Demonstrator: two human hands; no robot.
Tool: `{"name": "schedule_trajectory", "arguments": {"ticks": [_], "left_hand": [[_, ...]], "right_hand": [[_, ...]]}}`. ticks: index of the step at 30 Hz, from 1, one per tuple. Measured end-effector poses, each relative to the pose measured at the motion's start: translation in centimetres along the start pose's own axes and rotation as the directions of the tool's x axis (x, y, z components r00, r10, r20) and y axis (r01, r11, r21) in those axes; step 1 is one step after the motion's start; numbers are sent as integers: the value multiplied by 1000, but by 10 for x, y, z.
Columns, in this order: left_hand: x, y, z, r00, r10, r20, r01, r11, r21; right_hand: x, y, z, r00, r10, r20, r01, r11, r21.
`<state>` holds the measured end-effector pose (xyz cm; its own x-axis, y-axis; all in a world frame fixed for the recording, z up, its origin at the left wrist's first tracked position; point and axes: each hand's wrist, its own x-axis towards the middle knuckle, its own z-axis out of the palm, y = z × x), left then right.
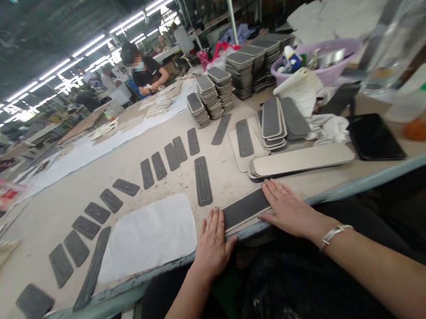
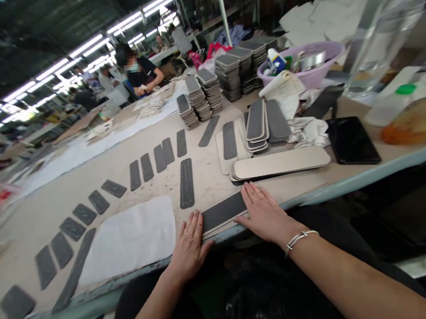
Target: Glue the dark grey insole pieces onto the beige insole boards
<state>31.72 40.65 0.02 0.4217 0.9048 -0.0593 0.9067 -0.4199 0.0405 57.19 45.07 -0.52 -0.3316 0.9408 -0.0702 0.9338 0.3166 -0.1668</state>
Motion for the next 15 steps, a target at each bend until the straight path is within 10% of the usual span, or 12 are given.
{"name": "schedule_trajectory", "arguments": {"ticks": [15], "left_hand": [[39, -5, -31, 984, -149, 93, 165, 967, -196]], "right_hand": [[2, 20, -13, 976, 218, 9, -215, 956, 199]]}}
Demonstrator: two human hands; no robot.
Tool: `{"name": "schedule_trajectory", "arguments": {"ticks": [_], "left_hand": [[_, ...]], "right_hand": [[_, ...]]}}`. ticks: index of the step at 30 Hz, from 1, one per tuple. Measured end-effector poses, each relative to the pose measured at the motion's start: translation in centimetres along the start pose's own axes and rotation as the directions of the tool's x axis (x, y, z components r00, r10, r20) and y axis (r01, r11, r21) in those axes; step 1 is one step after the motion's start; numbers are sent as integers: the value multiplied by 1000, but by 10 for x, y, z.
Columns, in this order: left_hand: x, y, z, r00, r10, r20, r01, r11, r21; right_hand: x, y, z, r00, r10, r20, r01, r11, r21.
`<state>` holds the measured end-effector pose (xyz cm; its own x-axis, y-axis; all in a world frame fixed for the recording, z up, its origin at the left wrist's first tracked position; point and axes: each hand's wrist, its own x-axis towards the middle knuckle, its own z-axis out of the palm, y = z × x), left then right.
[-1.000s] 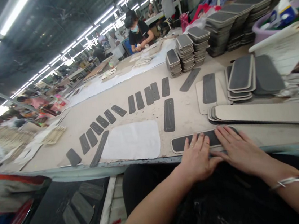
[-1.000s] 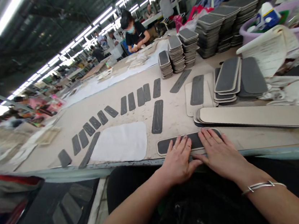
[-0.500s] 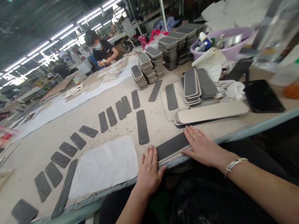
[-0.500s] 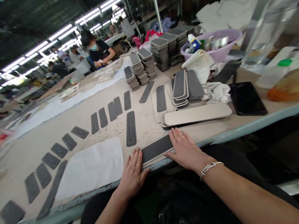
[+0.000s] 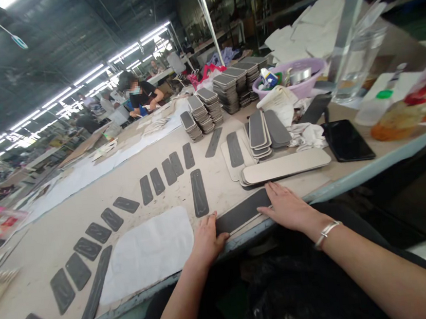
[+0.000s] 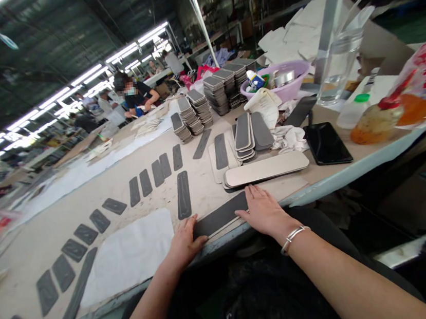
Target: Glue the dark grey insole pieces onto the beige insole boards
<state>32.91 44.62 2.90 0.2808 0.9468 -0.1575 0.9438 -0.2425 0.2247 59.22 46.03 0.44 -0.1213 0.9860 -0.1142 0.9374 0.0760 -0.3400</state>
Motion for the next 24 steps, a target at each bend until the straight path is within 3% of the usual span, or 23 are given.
{"name": "schedule_trajectory", "arguments": {"ticks": [5, 8, 12, 17, 20, 24], "left_hand": [[13, 6, -12, 993, -65, 97, 65, 998, 4], [13, 12, -17, 994, -89, 66, 90, 996, -18], [3, 16, -22, 997, -66, 28, 72, 950, -304], [-14, 17, -25, 972, -162, 168, 233, 663, -712], [-22, 23, -25, 950, -218, 224, 304, 480, -823], [-28, 37, -22, 939, -246, 241, 312, 310, -898]], "right_hand": [[4, 10, -12, 997, -20, -68, 28, 992, 122], [6, 12, -16, 996, -4, -85, 21, 979, 201], [6, 16, -24, 995, 39, -89, -6, 938, 346], [2, 16, -43, 993, 31, -113, 39, 825, 564], [-2, 14, -52, 987, 55, -154, 61, 747, 661], [-4, 17, -57, 969, 120, -217, 81, 676, 733]]}}
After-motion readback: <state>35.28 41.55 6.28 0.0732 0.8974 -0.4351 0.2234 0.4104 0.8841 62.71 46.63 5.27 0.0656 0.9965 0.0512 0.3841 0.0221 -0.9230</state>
